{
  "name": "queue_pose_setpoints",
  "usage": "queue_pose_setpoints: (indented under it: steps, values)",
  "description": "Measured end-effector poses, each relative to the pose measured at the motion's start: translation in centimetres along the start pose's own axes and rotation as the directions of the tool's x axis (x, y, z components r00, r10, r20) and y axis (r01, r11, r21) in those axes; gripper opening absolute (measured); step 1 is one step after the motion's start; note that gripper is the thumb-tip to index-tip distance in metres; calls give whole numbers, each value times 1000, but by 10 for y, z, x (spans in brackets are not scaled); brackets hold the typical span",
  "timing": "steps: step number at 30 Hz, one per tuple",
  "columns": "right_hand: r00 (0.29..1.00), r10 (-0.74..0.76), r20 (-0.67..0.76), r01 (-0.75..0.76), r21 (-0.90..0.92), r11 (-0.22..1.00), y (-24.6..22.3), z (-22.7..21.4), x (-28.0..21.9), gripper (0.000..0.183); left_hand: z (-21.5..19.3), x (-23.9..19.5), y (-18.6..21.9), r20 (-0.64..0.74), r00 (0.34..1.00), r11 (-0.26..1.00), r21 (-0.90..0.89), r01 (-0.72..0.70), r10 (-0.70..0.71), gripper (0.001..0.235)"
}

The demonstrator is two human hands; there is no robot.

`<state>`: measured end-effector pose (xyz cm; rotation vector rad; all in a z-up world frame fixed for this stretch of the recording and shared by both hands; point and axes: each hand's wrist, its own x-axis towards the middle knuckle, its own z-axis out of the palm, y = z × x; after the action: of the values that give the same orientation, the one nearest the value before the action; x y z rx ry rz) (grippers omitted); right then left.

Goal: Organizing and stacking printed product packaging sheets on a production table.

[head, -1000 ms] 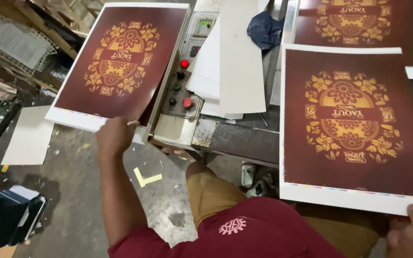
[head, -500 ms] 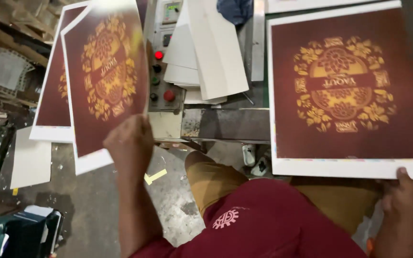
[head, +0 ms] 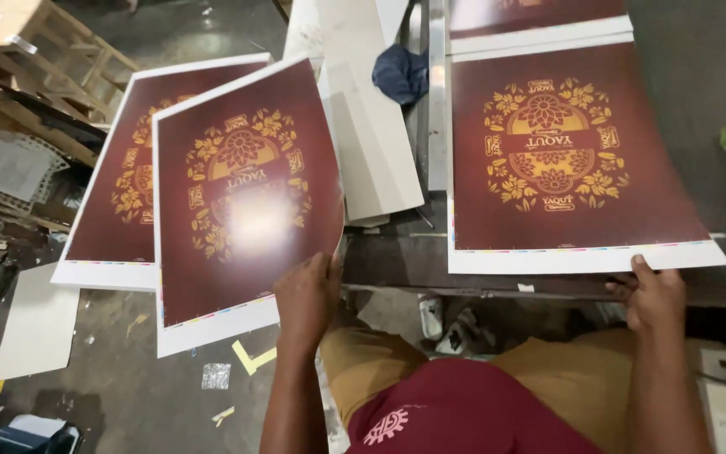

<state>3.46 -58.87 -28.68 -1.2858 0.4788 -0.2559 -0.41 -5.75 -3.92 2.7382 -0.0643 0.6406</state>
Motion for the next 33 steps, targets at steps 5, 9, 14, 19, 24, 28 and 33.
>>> queue_pose_setpoints:
  steps: [5,9,14,19,24,28,33]
  values:
    - [997,41,63,-40,-26,999,-20,12,-9,40,10,-12,-2,-78,997,1000,-20,-19,17,23]
    - [982,142,-123,-174,-307,936,-26,47,-57,46,27,-17,26,13,993,939,-326,-108,118,19]
    - [901,271,339,-67,-509,858,16,112,-97,53,77,-23,90,-51,969,854,-463,-236,240,22]
    - [615,47,787,353,-328,876,141,106,-83,73,122,-39,132,94,941,803,-553,-221,324,24]
    - [872,126,472,-36,-195,980,67,112,-101,45,90,-32,102,117,908,716,-659,-232,402,36]
    - [953,76,293,-102,76,992,78,69,-71,25,52,5,36,357,932,917,-349,192,-59,52]
    - [970,-112,215,88,118,989,18,59,-94,34,30,30,-113,-286,957,994,-107,23,-53,68]
